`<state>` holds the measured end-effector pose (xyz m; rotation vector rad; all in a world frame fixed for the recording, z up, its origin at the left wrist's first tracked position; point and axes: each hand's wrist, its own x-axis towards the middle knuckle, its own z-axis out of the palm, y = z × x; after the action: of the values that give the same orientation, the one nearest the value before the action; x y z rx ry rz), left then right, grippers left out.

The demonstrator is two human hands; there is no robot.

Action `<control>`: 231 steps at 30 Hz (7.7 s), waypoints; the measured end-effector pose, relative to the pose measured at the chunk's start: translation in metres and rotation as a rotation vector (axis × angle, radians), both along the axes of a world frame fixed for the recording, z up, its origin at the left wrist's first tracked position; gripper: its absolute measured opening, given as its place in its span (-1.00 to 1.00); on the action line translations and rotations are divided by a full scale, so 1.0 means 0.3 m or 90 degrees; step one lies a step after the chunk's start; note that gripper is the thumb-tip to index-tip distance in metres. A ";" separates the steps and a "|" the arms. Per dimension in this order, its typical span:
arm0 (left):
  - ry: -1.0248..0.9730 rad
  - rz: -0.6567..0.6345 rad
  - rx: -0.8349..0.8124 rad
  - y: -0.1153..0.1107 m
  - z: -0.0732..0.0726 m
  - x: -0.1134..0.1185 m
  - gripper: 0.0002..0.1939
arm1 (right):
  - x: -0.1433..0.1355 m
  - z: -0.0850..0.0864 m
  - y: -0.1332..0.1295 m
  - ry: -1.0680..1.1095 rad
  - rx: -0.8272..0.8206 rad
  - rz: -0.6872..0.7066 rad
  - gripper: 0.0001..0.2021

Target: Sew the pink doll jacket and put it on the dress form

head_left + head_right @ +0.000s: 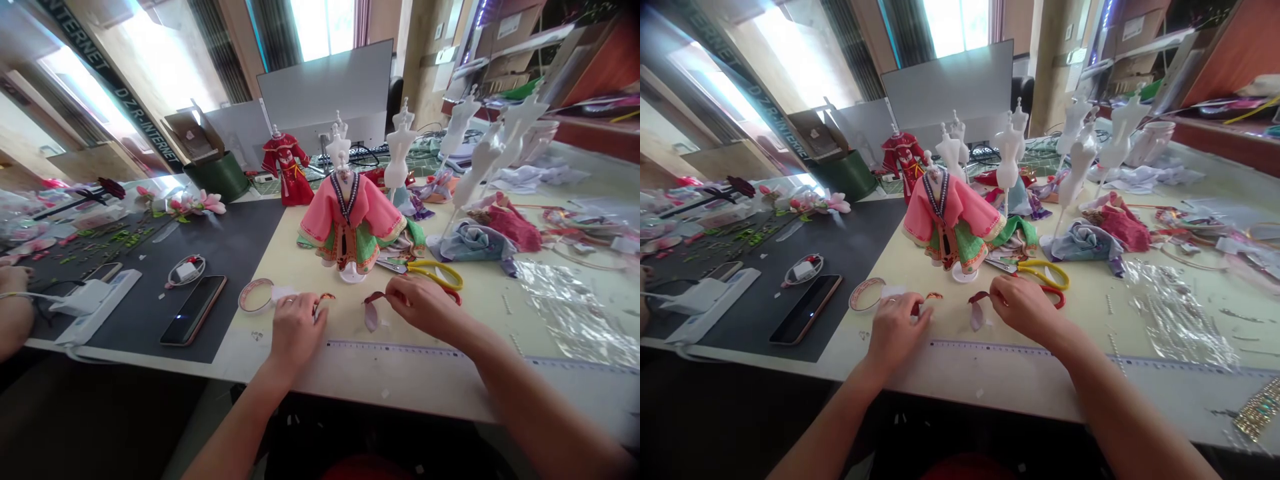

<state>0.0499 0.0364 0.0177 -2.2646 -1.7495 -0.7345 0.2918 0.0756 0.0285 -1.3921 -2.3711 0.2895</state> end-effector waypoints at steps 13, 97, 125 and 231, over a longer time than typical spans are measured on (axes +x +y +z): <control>-0.131 -0.093 -0.192 -0.055 0.010 -0.056 -0.89 | -0.003 0.009 -0.003 -0.035 0.023 -0.001 -0.85; -0.430 -0.092 -0.206 -0.048 0.002 0.078 -0.86 | 0.004 0.018 -0.011 0.095 0.023 0.005 -0.89; -0.895 -0.157 -0.594 -0.071 0.046 0.163 -0.76 | 0.017 0.004 0.015 0.084 0.148 0.004 -0.87; -0.696 -0.193 -0.514 -0.028 -0.006 0.331 -0.61 | 0.085 -0.082 -0.216 0.217 0.183 -0.001 -0.89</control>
<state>0.1491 0.0280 0.0157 -2.9533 -2.4804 -1.8816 0.3173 0.0108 0.0037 -1.1120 -2.0385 0.1617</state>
